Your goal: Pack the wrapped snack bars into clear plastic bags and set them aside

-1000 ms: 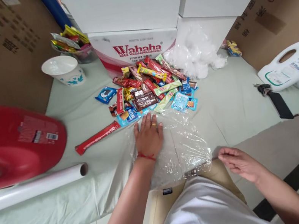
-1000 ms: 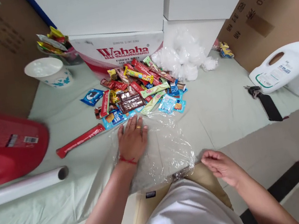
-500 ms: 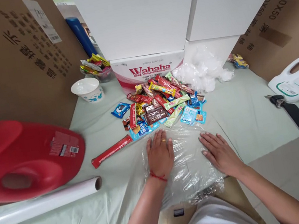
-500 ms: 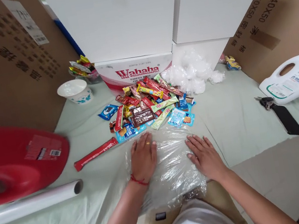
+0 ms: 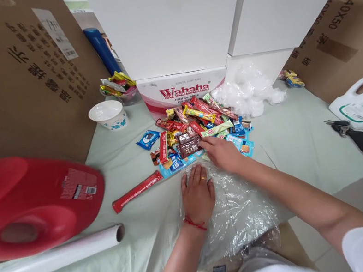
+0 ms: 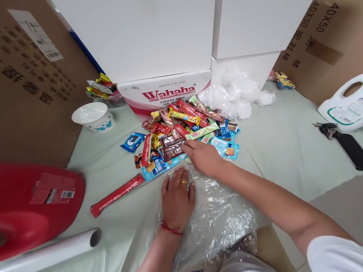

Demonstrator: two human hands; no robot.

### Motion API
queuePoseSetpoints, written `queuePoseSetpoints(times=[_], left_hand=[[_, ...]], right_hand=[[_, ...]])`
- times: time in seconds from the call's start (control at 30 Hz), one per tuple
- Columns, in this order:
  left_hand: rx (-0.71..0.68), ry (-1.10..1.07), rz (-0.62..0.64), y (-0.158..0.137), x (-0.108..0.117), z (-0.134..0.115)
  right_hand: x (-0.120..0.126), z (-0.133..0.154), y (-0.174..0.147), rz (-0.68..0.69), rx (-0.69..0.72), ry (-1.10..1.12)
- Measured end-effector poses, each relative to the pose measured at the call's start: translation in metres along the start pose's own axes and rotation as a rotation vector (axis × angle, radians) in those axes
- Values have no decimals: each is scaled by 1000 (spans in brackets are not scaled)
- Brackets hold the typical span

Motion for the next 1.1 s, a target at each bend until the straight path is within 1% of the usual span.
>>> queuePoseSetpoints(times=[0.07,0.13,0.2,0.4,0.47,0.57,0.63,0.77,0.9,1.03,1.1], left_hand=[[0,9,1,0,0,1],[1,19,-2,1,-1,1],[-1,23,-7,1,-1,2],[-2,2,2,2,-1,1],[0,-7,11,3,0,1],[-1,-25,8,3,1,1],[-4,-33,-1,3,2,1],[-2,-24,1,3,1,1],[-6,-14,6,3,0,1],[-5,-15,-6,2,0,2],[-4,-20,-5,2,0,2]], right_hand=[[-8,7,31,34,47,-39],[-16,7,47,78,67,-79],[-18,1,49,102,65,-110],[-10,-28,30,143,2,-162],[-8,-28,31,136,42,-166],[-9,-16,41,122,184,-145],[-8,-10,51,110,218,-140],[-3,-14,69,86,91,-170],[-2,-12,75,143,94,-201],[-1,-9,75,163,15,-218],[1,-7,74,168,0,-217]])
Point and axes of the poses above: each hand's wrist, its own y-axis towards the middle knuckle, its own x-axis out of the back of the hand, z = x × y, the point moved 6 cm from there along y, towards the middle knuckle, and after that the axes turned 7 degrees about x, right-handed, at the moved point
